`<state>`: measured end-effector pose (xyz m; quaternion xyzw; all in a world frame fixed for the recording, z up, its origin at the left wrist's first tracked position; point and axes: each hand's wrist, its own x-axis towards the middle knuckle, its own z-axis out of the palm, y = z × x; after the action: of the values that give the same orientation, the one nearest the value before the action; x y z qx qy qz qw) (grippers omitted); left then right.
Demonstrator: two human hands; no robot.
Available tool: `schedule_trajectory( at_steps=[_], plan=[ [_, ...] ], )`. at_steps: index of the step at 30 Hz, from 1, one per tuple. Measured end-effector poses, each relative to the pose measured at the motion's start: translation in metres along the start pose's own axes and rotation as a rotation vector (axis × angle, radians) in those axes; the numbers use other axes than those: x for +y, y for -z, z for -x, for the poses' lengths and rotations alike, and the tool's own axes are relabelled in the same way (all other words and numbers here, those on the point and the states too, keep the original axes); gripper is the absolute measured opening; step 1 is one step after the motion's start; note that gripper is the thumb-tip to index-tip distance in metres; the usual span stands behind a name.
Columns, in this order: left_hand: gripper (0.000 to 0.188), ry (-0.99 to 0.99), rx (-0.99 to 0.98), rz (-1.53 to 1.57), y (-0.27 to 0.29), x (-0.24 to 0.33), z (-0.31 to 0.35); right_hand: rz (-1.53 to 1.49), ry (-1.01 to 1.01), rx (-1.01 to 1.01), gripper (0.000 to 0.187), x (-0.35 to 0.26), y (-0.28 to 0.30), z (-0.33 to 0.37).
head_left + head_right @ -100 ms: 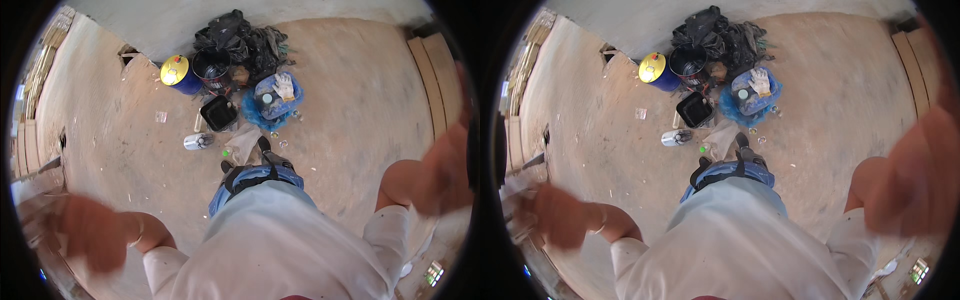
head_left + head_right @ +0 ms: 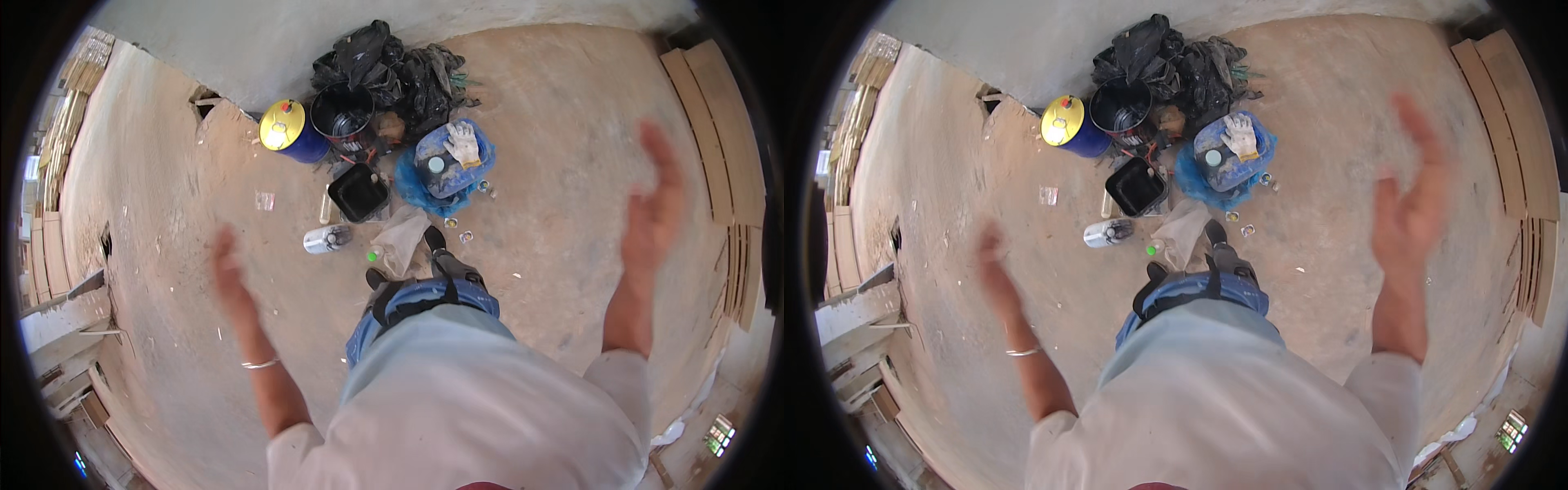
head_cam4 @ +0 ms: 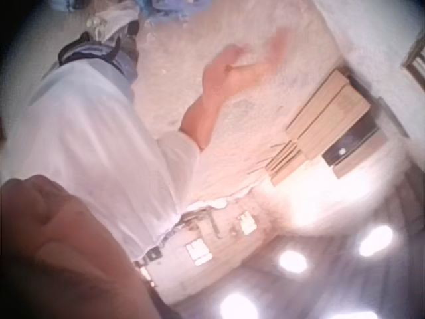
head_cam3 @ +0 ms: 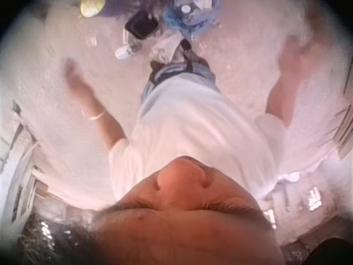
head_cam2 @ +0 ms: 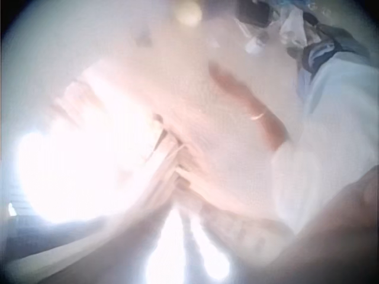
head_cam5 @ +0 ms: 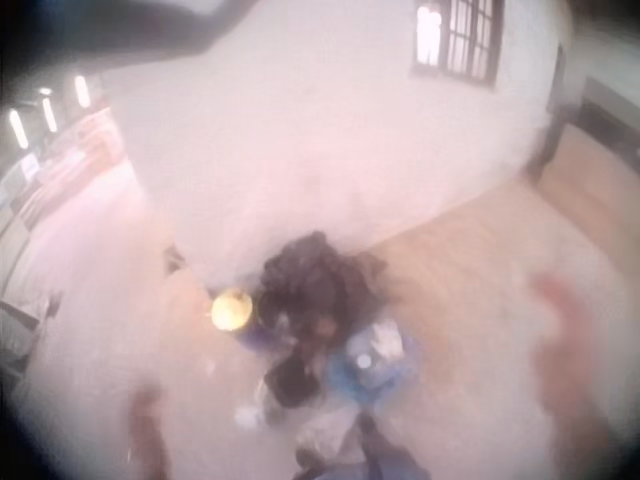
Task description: The person squats and stirs a dark liquid in a black container with a stick. They then pour liquid from a white plastic jug into the container, close the jug, and pour liquid from a small bottle into the same container.
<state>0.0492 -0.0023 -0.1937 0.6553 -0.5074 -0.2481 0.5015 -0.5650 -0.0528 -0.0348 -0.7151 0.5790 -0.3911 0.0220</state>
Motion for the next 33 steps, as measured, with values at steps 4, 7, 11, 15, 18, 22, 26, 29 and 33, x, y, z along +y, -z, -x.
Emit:
schedule_trajectory(
  at_steps=[4,7,11,15,18,22,26,29,33],
  plan=[
    [0.035,0.632,-0.878,-0.879,-0.024,-0.171,0.211,0.250,-0.847,-0.924,0.057,0.123,-0.101,0.230],
    [0.034,0.949,-0.879,-0.576,-0.011,-0.189,0.327,0.072,-1.262,-1.497,0.055,0.127,-0.099,0.412],
    [0.034,1.102,-0.828,-0.465,-0.011,-0.179,0.355,-0.213,-1.701,-1.436,0.051,0.085,-0.076,0.519],
    [0.034,1.127,-0.746,-0.404,-0.024,-0.169,0.337,-0.321,-1.795,-1.242,0.048,0.071,-0.083,0.521],
    [0.034,1.115,-0.654,-0.327,-0.035,-0.169,0.318,-0.370,-1.772,-1.121,0.046,0.073,-0.095,0.503],
    [0.033,1.092,-0.558,-0.234,-0.049,-0.169,0.301,-0.408,-1.729,-1.025,0.043,0.082,-0.106,0.482],
    [0.033,1.080,-0.506,-0.171,-0.060,-0.165,0.302,-0.425,-1.702,-1.008,0.040,0.089,-0.114,0.469],
    [0.033,1.087,-0.489,-0.151,-0.062,-0.162,0.314,-0.421,-1.690,-1.030,0.037,0.092,-0.115,0.468],
    [0.033,1.126,-0.473,-0.161,-0.057,-0.161,0.340,-0.409,-1.671,-1.086,0.034,0.096,-0.114,0.472]
  ],
)
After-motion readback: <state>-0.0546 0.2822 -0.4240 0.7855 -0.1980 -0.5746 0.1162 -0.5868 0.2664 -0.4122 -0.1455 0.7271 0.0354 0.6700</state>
